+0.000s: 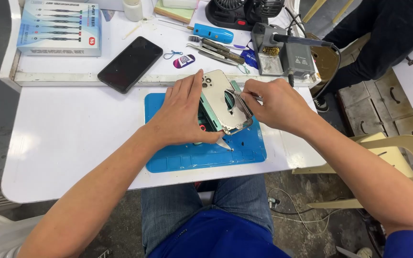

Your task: The person uses a metal prying tool to carefully separate the back cover from the frame of a disassembled smartphone. They work along the edges of the device, prying and lifting the casing while holding the phone steady on a blue mat.

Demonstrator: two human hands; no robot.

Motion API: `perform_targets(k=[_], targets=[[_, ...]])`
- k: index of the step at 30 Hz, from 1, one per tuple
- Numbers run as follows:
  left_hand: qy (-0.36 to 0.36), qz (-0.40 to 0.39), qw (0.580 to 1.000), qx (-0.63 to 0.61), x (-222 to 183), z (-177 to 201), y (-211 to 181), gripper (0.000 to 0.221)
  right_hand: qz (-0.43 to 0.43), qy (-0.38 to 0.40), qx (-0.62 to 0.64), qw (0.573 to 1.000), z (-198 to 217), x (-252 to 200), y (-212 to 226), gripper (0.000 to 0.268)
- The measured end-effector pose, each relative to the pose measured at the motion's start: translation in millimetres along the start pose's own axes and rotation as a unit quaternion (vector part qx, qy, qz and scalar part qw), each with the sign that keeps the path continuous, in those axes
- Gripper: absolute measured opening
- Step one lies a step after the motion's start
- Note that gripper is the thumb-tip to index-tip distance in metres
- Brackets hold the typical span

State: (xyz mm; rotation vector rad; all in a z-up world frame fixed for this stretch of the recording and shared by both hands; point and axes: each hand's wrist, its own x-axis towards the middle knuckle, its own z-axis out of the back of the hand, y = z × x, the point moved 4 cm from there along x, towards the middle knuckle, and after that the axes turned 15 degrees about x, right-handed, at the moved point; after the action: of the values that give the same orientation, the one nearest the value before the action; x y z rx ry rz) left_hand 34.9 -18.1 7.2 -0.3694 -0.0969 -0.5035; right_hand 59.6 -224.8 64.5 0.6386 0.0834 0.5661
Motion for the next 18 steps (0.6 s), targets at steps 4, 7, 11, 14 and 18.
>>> perform_targets(k=[4,7,11,14,18], targets=[[-0.009,-0.004,1.0,-0.002,1.2,0.3,0.8,0.141,0.021,-0.008,-0.05,0.998,-7.3,-3.5,-12.4,0.015],[-0.001,0.004,1.0,0.014,1.6,-0.8,1.1,0.143,-0.005,-0.029,0.02,0.999,-4.5,-8.4,-11.7,0.019],[0.004,0.005,1.0,0.012,1.4,-1.7,1.5,0.143,-0.007,-0.019,0.031,0.999,-2.1,-6.4,-7.2,0.018],[0.002,0.003,1.0,0.011,1.5,-2.2,1.3,0.142,-0.006,-0.012,0.029,1.0,-0.5,-4.0,-4.0,0.017],[-0.01,-0.002,1.0,0.012,0.5,-0.1,1.0,0.141,-0.009,-0.005,0.027,1.0,0.9,1.3,0.0,0.017]])
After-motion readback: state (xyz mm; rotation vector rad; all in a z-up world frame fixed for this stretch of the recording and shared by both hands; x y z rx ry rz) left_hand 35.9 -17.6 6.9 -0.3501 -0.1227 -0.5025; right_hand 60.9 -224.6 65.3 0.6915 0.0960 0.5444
